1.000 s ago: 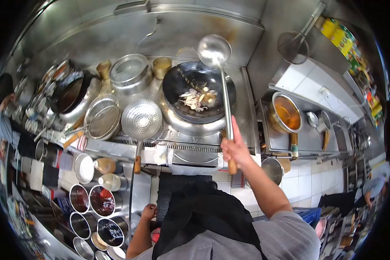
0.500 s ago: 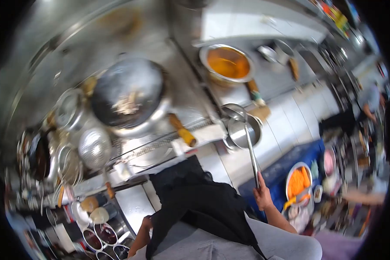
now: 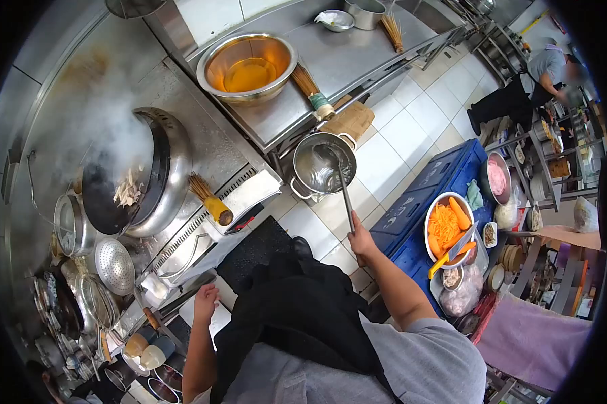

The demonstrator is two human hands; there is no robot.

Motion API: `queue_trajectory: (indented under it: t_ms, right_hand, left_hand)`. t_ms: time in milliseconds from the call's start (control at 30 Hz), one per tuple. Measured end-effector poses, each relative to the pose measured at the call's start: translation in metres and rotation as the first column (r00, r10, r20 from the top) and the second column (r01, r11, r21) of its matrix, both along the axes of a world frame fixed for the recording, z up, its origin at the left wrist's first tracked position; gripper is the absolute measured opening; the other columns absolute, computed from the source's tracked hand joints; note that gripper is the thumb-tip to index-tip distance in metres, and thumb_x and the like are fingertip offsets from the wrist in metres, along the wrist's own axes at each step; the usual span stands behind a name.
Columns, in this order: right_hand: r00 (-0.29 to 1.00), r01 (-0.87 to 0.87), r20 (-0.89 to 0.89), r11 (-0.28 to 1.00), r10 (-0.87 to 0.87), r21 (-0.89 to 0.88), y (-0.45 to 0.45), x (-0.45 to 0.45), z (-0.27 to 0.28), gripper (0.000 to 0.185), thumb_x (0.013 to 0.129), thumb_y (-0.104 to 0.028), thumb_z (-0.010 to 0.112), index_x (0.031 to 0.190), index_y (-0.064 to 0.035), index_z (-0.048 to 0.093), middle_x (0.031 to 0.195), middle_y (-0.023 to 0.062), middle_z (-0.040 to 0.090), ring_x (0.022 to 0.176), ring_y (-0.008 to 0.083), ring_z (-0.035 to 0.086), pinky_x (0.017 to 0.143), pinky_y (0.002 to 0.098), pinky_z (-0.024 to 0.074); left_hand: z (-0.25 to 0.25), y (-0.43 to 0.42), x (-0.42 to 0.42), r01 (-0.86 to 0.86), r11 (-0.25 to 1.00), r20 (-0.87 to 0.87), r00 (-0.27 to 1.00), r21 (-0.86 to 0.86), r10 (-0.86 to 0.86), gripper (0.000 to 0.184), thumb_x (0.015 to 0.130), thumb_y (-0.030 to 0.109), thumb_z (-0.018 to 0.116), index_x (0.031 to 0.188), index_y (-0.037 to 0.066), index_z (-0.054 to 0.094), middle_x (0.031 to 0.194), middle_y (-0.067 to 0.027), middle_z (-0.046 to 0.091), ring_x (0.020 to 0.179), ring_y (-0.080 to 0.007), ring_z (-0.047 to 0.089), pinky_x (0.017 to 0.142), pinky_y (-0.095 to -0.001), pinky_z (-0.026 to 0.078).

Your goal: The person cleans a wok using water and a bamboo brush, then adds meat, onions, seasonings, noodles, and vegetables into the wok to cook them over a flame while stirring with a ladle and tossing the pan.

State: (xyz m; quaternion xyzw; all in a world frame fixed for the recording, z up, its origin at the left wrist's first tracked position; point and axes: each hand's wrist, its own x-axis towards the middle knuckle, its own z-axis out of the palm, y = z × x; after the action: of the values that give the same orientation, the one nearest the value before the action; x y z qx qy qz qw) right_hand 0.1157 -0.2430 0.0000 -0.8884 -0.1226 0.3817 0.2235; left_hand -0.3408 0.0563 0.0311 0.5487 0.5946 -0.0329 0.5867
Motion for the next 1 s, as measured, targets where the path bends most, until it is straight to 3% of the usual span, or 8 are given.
queue_trajectory:
  t_ms: [33, 67, 133, 267, 333, 567, 667, 1000]
  right_hand:
    - [0.966, 0.141, -0.24, 0.975, -0.097, 0.172, 0.003, 0.006, -0.001, 0.087, 0.091, -0.007, 0.052, 0.158, -0.0309, 0.003, 0.087, 0.0192, 0.062, 0.057, 0.0233, 0.057, 0.056, 0.038, 0.0512]
    - [0.966, 0.138, -0.243, 0.975, -0.092, 0.176, 0.004, 0.012, 0.0, 0.087, 0.091, -0.007, 0.052, 0.158, -0.0309, 0.003, 0.087, 0.0192, 0.062, 0.057, 0.0233, 0.057, 0.056, 0.038, 0.0512]
    - [0.557, 0.615, -0.803, 0.755, -0.213, 0.226, 0.003, 0.023, 0.005, 0.082, 0.093, -0.006, 0.053, 0.158, -0.0324, 0.009, 0.078, 0.0081, 0.054, 0.054, 0.0141, 0.048, 0.051, 0.0321, 0.0448]
    - [0.359, 0.778, -0.916, 0.599, -0.179, 0.188, 0.003, 0.016, 0.016, 0.072, 0.097, -0.006, 0.048, 0.155, -0.0337, 0.017, 0.073, 0.0034, 0.045, 0.051, 0.0103, 0.041, 0.049, 0.028, 0.0387]
    - [0.232, 0.857, -0.962, 0.499, -0.146, 0.131, -0.001, 0.013, 0.025, 0.066, 0.099, -0.006, 0.046, 0.153, -0.035, 0.022, 0.074, 0.0035, 0.044, 0.051, 0.0096, 0.039, 0.048, 0.0275, 0.0377]
    - [0.154, 0.897, -0.988, 0.421, -0.014, 0.134, -0.021, 0.005, 0.052, 0.064, 0.1, -0.007, 0.046, 0.151, -0.038, 0.025, 0.074, 0.0026, 0.042, 0.052, 0.0082, 0.039, 0.049, 0.0269, 0.0376]
    - [0.182, 0.893, -0.982, 0.426, -0.042, 0.147, -0.028, -0.001, 0.073, 0.061, 0.1, -0.007, 0.046, 0.149, -0.0394, 0.03, 0.074, 0.0024, 0.042, 0.052, 0.008, 0.037, 0.049, 0.0253, 0.0364]
    - [0.273, 0.852, -0.955, 0.491, -0.119, 0.183, -0.028, -0.042, 0.196, 0.066, 0.099, -0.008, 0.047, 0.155, -0.0342, 0.023, 0.077, 0.0032, 0.044, 0.051, 0.0075, 0.039, 0.049, 0.0251, 0.0404]
  left_hand:
    - [0.003, -0.002, 0.01, 0.005, 1.0, 0.06, 0.998, 0.019, -0.006, 0.031, 0.093, 0.014, 0.054, 0.122, 0.002, 0.058, 0.099, -0.0069, 0.068, 0.077, -0.0139, 0.066, 0.061, -0.0284, 0.051]
    - [0.007, -0.007, 0.019, 0.047, 0.999, 0.066, 0.997, 0.027, -0.049, 0.03, 0.092, 0.012, 0.053, 0.121, 0.002, 0.06, 0.1, -0.0063, 0.068, 0.076, -0.0137, 0.065, 0.063, -0.0283, 0.051]
    - [-0.002, -0.016, 0.018, 0.096, 0.995, 0.049, 0.994, 0.017, -0.097, 0.029, 0.092, 0.011, 0.054, 0.119, 0.002, 0.06, 0.098, -0.0064, 0.068, 0.076, -0.0139, 0.065, 0.061, -0.0285, 0.051]
    - [-0.022, -0.027, -0.012, 0.321, 0.947, -0.065, 0.945, -0.022, -0.321, 0.026, 0.09, 0.009, 0.056, 0.114, 0.001, 0.061, 0.095, -0.0075, 0.069, 0.073, -0.0153, 0.066, 0.055, -0.0303, 0.051]
    - [-0.014, -0.031, -0.024, 0.307, 0.95, -0.138, 0.94, -0.052, -0.312, 0.026, 0.089, 0.009, 0.056, 0.113, 0.001, 0.061, 0.094, -0.0081, 0.069, 0.071, -0.0161, 0.066, 0.052, -0.031, 0.05]
    - [-0.031, -0.017, -0.061, 0.125, 0.981, -0.311, 0.936, -0.149, -0.166, 0.033, 0.087, 0.003, 0.048, 0.119, 0.004, 0.058, 0.092, -0.0097, 0.068, 0.066, -0.0186, 0.066, 0.05, -0.0329, 0.05]
    - [-0.032, -0.013, -0.042, -0.022, 0.982, -0.217, 0.976, -0.19, -0.02, 0.035, 0.086, 0.002, 0.047, 0.119, 0.003, 0.059, 0.091, -0.0095, 0.068, 0.065, -0.0173, 0.065, 0.053, -0.032, 0.049]
    - [-0.055, -0.016, 0.013, 0.05, 0.971, 0.042, 0.998, -0.233, -0.041, 0.037, 0.087, 0.003, 0.046, 0.122, 0.0, 0.058, 0.095, -0.0108, 0.069, 0.068, -0.0168, 0.065, 0.054, -0.0279, 0.048]
